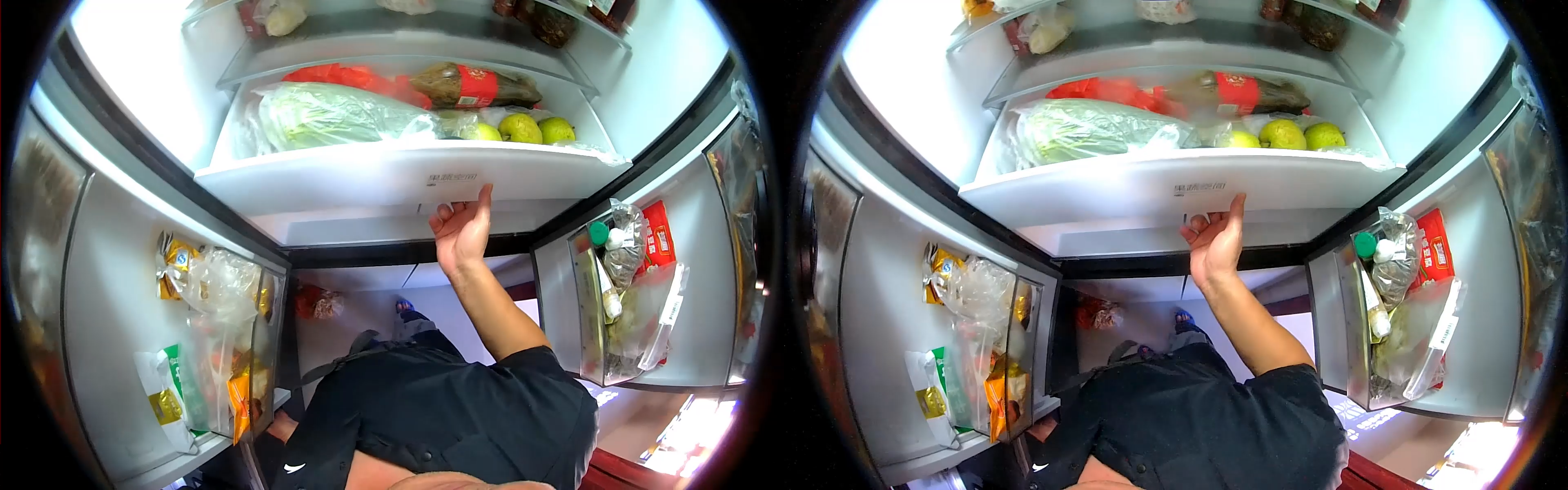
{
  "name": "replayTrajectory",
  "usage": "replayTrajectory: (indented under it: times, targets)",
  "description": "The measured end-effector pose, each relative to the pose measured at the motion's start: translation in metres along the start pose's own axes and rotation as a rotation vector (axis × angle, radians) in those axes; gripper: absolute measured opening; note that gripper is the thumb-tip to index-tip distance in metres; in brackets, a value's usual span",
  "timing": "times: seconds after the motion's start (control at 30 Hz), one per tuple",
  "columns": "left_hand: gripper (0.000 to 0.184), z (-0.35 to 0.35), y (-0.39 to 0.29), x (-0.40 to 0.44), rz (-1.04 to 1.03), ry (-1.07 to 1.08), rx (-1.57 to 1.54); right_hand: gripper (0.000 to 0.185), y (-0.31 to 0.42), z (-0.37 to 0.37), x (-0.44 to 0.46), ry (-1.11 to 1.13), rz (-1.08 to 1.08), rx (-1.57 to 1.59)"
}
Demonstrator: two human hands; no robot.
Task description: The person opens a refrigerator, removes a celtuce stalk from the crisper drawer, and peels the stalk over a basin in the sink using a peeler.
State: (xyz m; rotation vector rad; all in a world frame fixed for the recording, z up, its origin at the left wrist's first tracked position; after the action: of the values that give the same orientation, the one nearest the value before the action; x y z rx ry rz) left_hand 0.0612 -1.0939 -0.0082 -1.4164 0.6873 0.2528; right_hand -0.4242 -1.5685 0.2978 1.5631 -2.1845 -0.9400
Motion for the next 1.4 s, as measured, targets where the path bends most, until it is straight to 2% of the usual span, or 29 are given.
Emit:
replayTrajectory:
  times: [0.1, 0.2, 0.27, 0.33, 0.4, 0.47, 0.53, 0.6, 0.7, 0.77, 0.83, 0.87, 0.93, 1.0, 1.03, 1.13, 1.23, 1.27, 1.3, 1.33, 1.4]
  targets:
    - [0.05, -0.005, 0.014, 0.001, 0.05, 0.015, 0.052, 0.051, -0.003, 0.008, -0.008, 0.033, 0.09, -0.042]
    - [0.049, -0.013, 0.027, 0.001, 0.096, 0.02, 0.115, 0.055, -0.035, 0.032, -0.01, 0.093, 0.182, -0.122]
    - [0.048, -0.019, 0.033, 0.001, 0.129, 0.024, 0.155, 0.044, -0.061, 0.038, -0.033, 0.444, 0.182, -0.37]
    - [0.048, -0.024, 0.039, 0.0, 0.158, 0.027, 0.19, 0.029, -0.093, 0.02, -0.061, 0.818, -0.117, -0.399]
    - [0.047, -0.029, 0.046, 0.0, 0.192, 0.033, 0.225, 0.016, -0.08, -0.028, -0.087, 1.201, 0.01, -0.374]
    - [0.047, -0.034, 0.058, 0.0, 0.237, 0.042, 0.263, 0.013, -0.03, -0.089, -0.094, 1.49, 0.142, -0.249]
    - [0.046, -0.039, 0.07, -0.001, 0.281, 0.063, 0.291, 0.015, 0.018, -0.136, -0.097, 1.585, 0.315, -0.038]
    - [0.046, -0.053, 0.086, 0.004, 0.32, 0.098, 0.317, 0.024, 0.056, -0.168, -0.096, 1.654, 0.4, -0.05]
    - [0.045, -0.069, 0.108, 0.014, 0.378, 0.16, 0.343, 0.019, 0.111, -0.209, -0.094, 1.529, 0.636, -0.292]
    - [0.044, -0.075, 0.119, 0.022, 0.403, 0.196, 0.362, 0.018, 0.146, -0.234, -0.094, 1.474, 0.814, -0.576]
    - [0.044, -0.087, 0.129, 0.029, 0.421, 0.236, 0.384, 0.016, 0.167, -0.259, -0.086, 1.505, 0.876, -0.772]
    - [0.044, -0.092, 0.134, 0.032, 0.432, 0.255, 0.391, 0.011, 0.171, -0.266, -0.084, 1.484, 1.094, -0.976]
    - [0.043, -0.103, 0.141, 0.037, 0.444, 0.276, 0.403, 0.006, 0.176, -0.293, -0.091, 1.447, 1.323, -1.174]
    - [0.042, -0.11, 0.144, 0.041, 0.456, 0.291, 0.402, 0.014, 0.156, -0.322, -0.083, 1.456, 1.059, -1.857]
    - [0.042, -0.115, 0.144, 0.041, 0.459, 0.296, 0.404, 0.016, 0.148, -0.331, -0.078, 1.452, 0.957, -2.065]
    - [0.041, -0.126, 0.148, 0.041, 0.478, 0.314, 0.424, 0.025, 0.115, -0.323, -0.038, 1.414, 0.435, -2.559]
    - [0.041, -0.125, 0.152, 0.041, 0.492, 0.306, 0.442, 0.037, 0.086, -0.295, 0.029, 1.722, 0.293, -2.562]
    - [0.04, -0.123, 0.153, 0.039, 0.494, 0.298, 0.446, 0.037, 0.072, -0.279, 0.059, 1.727, 0.288, -2.56]
    - [0.04, -0.12, 0.154, 0.038, 0.501, 0.292, 0.451, 0.019, 0.06, -0.256, 0.088, 1.759, 0.265, -2.674]
    - [0.04, -0.116, 0.155, 0.036, 0.503, 0.278, 0.446, 0.009, 0.057, -0.246, 0.097, 1.794, 0.25, -2.788]
    - [0.039, -0.111, 0.152, 0.032, 0.501, 0.257, 0.445, 0.019, 0.063, -0.232, 0.102, 1.835, -0.044, -2.632]
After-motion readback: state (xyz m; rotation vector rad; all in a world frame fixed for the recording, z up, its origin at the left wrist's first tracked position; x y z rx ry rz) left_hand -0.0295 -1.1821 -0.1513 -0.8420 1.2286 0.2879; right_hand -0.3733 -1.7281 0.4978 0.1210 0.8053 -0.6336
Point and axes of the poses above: each hand's wrist, its own x-axis towards the middle knuckle, its own z-axis out of the back of the hand, y = z × x, the point moved 7 cm from there along x, towards the middle knuckle, and after that the axes turned 12 degrees about z, right-handed, at the moved point
